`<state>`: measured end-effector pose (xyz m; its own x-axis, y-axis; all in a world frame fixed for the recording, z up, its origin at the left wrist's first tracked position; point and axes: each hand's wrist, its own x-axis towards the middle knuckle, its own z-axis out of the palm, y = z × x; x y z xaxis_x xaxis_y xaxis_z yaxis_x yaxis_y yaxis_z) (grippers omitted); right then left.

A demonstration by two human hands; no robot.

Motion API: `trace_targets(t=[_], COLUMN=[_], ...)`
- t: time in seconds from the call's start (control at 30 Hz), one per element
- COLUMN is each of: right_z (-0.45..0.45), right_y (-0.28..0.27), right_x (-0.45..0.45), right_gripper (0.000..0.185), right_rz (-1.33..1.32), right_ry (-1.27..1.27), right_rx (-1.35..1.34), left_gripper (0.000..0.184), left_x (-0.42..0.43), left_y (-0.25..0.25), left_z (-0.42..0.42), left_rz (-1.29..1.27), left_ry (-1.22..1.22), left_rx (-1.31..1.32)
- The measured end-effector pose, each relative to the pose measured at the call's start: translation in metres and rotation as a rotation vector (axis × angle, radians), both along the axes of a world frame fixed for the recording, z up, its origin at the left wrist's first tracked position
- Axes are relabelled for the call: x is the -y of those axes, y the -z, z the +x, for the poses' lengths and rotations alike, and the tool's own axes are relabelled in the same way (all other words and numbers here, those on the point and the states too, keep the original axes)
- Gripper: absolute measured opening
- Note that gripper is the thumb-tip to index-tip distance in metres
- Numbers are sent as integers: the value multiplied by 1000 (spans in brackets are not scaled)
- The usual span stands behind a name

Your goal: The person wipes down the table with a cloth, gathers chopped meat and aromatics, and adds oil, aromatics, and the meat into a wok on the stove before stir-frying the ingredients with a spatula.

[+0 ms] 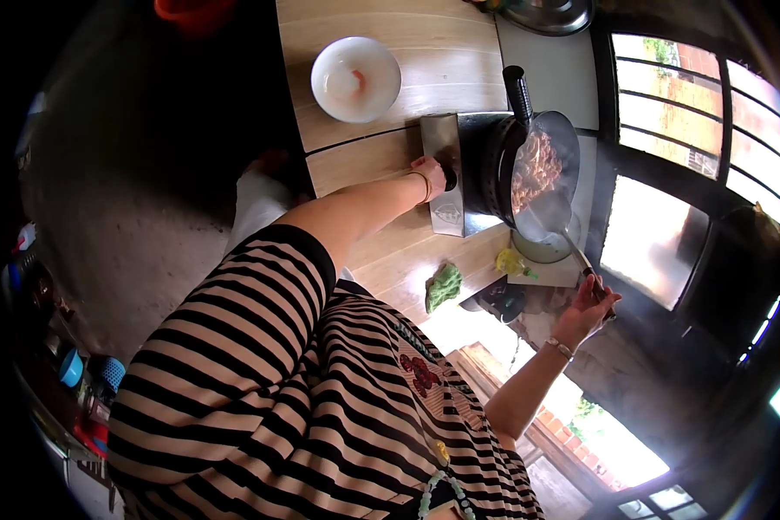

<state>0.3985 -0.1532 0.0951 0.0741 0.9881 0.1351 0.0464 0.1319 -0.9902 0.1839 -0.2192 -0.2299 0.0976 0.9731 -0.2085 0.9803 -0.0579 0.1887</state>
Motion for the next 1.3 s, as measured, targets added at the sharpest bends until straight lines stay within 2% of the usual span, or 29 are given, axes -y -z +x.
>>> trace_targets(t=[0.37, 0.47, 0.53, 0.6, 0.63, 0.7, 0.73, 0.83, 0.87, 0.9, 0.93, 1.0, 1.13, 1.2, 1.3], right_z=[-2, 5, 11, 14, 23, 26, 27, 12, 9, 9, 19, 34, 69, 63, 41], right_y=[-27, -19, -1, 29, 44, 61, 63, 36, 20, 10, 4, -3, 25, 35, 48], right_x=[-27, -42, -55, -70, -84, -84, -83, -56, -44, -38, -40, -48, -115, -146, -180], right_gripper=[31, 27, 24, 22, 23, 20, 21, 22, 22, 22, 22, 23, 22, 21, 22], right_rz=[-47, -32, -19, -95, -167, -264, -267, -86, -35, 15, 38, 48, -80, -171, -315], right_ry=[89, 122, 135, 226, 215, -6, -85, -198, -236, -272, -297, -265, -145, -169, -344], right_rx=[184, 234, 264, 172, 40, -198, -207, -7, 61, 130, 148, 161, 41, -117, -230], left_gripper=[24, 21, 22, 23, 28, 29, 28, 24, 23, 20, 17, 16, 13, 12, 12], left_x=[3, -10, 19, 32, 43, 69, 83, 136, 159, 182, 207, 251, 313, 323, 327], left_y=[-9, 30, -17, -24, -27, -34, -37, -25, -14, -27, -15, -13, -18, -31, -25], left_z=[-6, 7, -16, -21, -25, -33, -38, -70, -83, -97, -110, -135, -166, -169, -172], left_rz=[-33, 98, 61, -19, -9, -21, -62, -127, -47, -54, 1, -47, -173, -182, -109], left_ry=[0, -117, -178, -300, -295, -302, -322, -372, -394, -439, -492, -578, -746, -823, -907], left_rx=[31, 119, 221, 354, 396, 415, 432, 567, 633, 601, 608, 508, 439, 485, 575])
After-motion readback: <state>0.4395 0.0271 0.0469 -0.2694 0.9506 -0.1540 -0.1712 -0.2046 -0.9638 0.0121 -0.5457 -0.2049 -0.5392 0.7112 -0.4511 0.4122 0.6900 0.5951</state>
